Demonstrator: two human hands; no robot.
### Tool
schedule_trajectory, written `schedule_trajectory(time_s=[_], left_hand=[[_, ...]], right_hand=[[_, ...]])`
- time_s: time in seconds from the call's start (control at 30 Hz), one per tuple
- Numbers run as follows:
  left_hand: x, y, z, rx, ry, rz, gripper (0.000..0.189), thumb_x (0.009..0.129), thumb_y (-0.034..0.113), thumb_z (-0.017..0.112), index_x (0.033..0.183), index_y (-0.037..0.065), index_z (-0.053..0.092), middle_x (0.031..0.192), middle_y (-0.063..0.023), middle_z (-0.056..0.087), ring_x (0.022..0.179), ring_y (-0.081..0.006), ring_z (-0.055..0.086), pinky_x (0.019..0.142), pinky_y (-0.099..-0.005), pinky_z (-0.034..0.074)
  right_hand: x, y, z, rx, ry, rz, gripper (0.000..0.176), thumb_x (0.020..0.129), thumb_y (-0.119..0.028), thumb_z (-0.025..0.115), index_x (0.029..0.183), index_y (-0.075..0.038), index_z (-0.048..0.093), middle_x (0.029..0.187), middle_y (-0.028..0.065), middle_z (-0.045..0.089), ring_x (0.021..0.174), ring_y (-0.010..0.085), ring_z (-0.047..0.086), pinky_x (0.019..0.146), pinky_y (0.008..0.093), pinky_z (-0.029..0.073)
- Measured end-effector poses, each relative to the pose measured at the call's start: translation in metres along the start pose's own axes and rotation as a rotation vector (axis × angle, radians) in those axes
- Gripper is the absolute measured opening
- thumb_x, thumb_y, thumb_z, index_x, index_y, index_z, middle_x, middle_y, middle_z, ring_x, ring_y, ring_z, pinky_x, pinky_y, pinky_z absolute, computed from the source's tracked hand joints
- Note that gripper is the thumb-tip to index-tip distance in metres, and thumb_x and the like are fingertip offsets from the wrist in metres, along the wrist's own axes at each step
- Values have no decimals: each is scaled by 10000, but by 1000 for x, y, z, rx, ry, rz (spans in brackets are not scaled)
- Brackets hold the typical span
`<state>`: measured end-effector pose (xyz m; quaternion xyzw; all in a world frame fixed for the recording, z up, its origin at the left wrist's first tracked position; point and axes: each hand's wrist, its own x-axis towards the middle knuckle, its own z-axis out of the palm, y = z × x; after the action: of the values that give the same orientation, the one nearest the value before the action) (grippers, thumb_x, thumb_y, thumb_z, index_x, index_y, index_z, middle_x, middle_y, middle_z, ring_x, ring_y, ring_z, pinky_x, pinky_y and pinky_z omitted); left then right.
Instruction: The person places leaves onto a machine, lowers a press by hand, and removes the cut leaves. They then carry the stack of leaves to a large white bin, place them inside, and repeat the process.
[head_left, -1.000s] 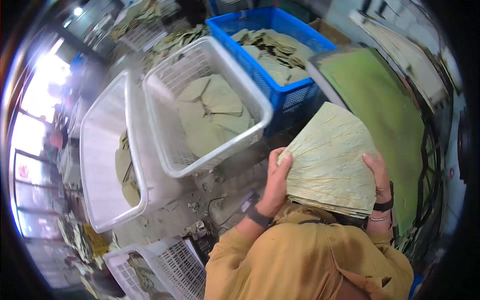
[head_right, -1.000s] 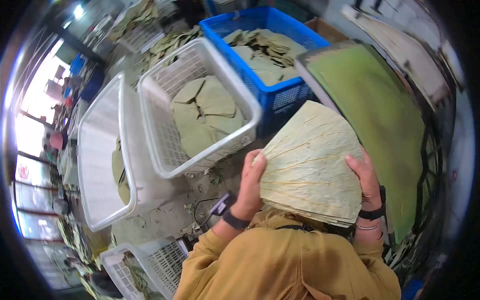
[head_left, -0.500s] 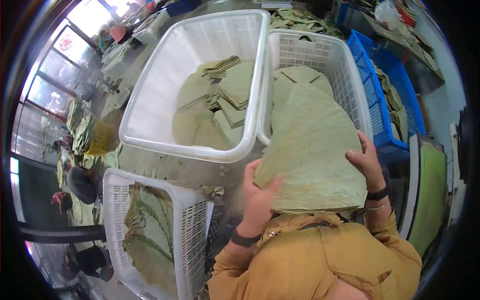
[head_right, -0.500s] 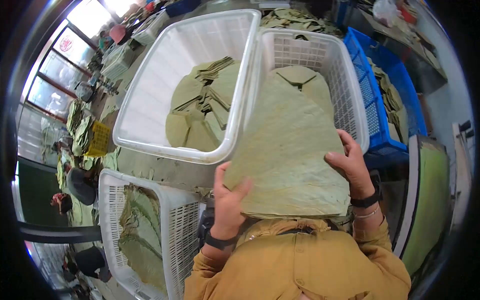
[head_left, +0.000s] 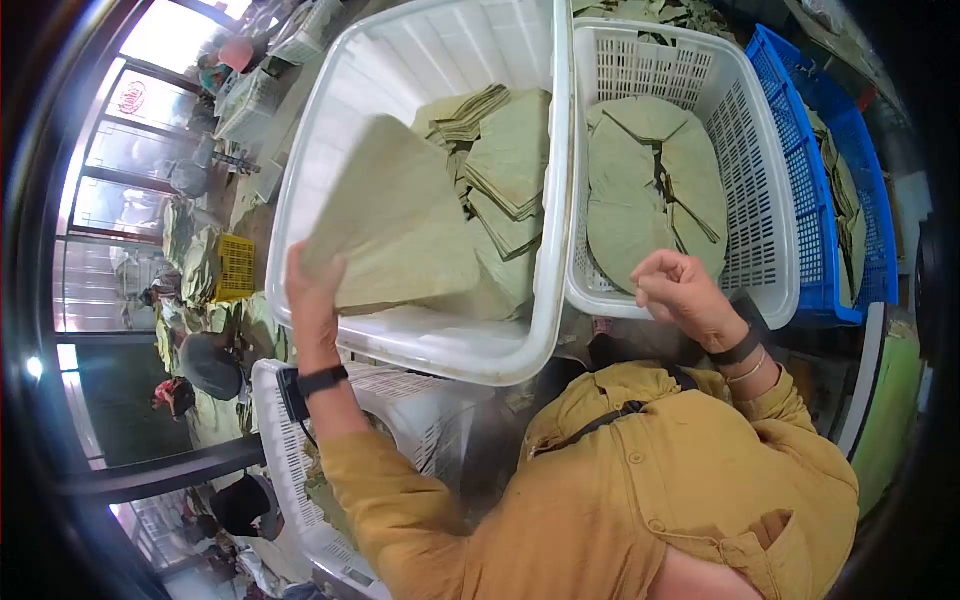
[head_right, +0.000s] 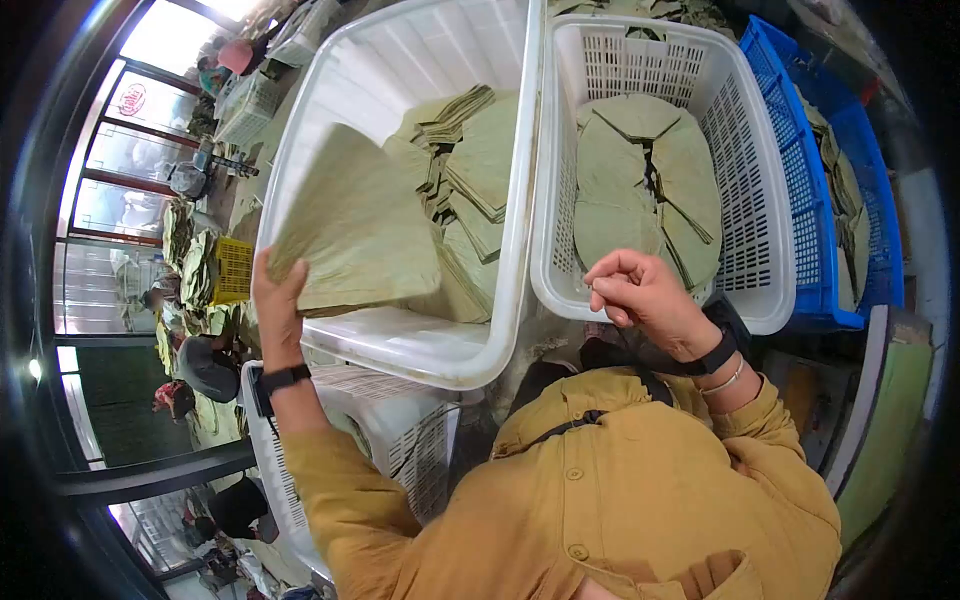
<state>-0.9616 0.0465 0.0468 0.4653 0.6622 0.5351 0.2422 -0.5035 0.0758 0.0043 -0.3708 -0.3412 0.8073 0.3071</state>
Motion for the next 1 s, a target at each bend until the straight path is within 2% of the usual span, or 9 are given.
schedule_trajectory(time_s=[0.27,0.4,0.47,0.73,0.8,0.83,0.87,0.93,1.0], left_hand=[[86,-85,98,443,-809,-552,403,746,48,727,1106,37,547,932,-25,613,872,-114,569,791,-259,467],[96,-219,140,305,-956,-417,528,745,124,749,1206,22,510,1030,-85,625,949,-194,585,852,-301,460],[88,-273,161,602,-1034,-104,740,735,272,745,1352,62,395,1156,-203,597,1078,-336,571,937,-405,444],[61,-322,188,647,-824,-243,943,731,421,724,1423,-7,247,1369,-270,407,1236,-381,449,1011,-422,399],[71,-300,188,721,-705,-221,918,725,418,728,1410,-7,287,1361,-253,431,1241,-365,453,1012,-405,403],[91,-279,181,479,-740,-220,822,734,409,721,1365,11,375,1349,-220,461,1231,-341,470,1001,-407,411],[98,-285,187,530,-489,-99,680,751,386,711,1282,32,475,1278,-196,531,1187,-326,509,972,-414,429],[108,-190,164,565,-307,-123,522,799,384,650,1197,60,552,1149,-157,615,1110,-314,564,943,-410,448],[102,-105,128,361,-194,-134,559,821,386,629,1194,-19,529,1205,-234,563,1145,-371,521,969,-423,420]], right_hand=[[19,33,-16,33,206,138,111,905,-89,592,983,-10,580,764,64,629,537,64,503,479,190,392],[17,46,-5,86,374,150,107,905,-89,592,981,-16,575,757,59,626,538,66,507,483,192,407],[15,52,6,85,442,157,107,904,-91,594,978,-17,574,755,58,623,539,67,508,486,191,410],[15,66,32,112,618,130,97,898,-89,591,966,-22,572,747,48,597,551,92,499,501,217,405],[18,65,37,104,608,106,97,899,-87,584,969,-23,569,748,52,590,558,101,496,499,229,391],[18,62,38,89,575,102,99,899,-87,580,973,-23,567,751,53,587,561,105,496,498,233,384],[18,62,37,48,533,85,106,899,-89,581,984,-30,562,751,50,586,561,105,497,495,236,383],[19,61,33,-62,462,59,103,905,-105,580,990,-49,564,738,31,573,560,90,493,494,220,387],[20,62,24,-157,351,26,101,909,-124,586,988,-62,572,733,13,567,558,71,489,495,195,393]])
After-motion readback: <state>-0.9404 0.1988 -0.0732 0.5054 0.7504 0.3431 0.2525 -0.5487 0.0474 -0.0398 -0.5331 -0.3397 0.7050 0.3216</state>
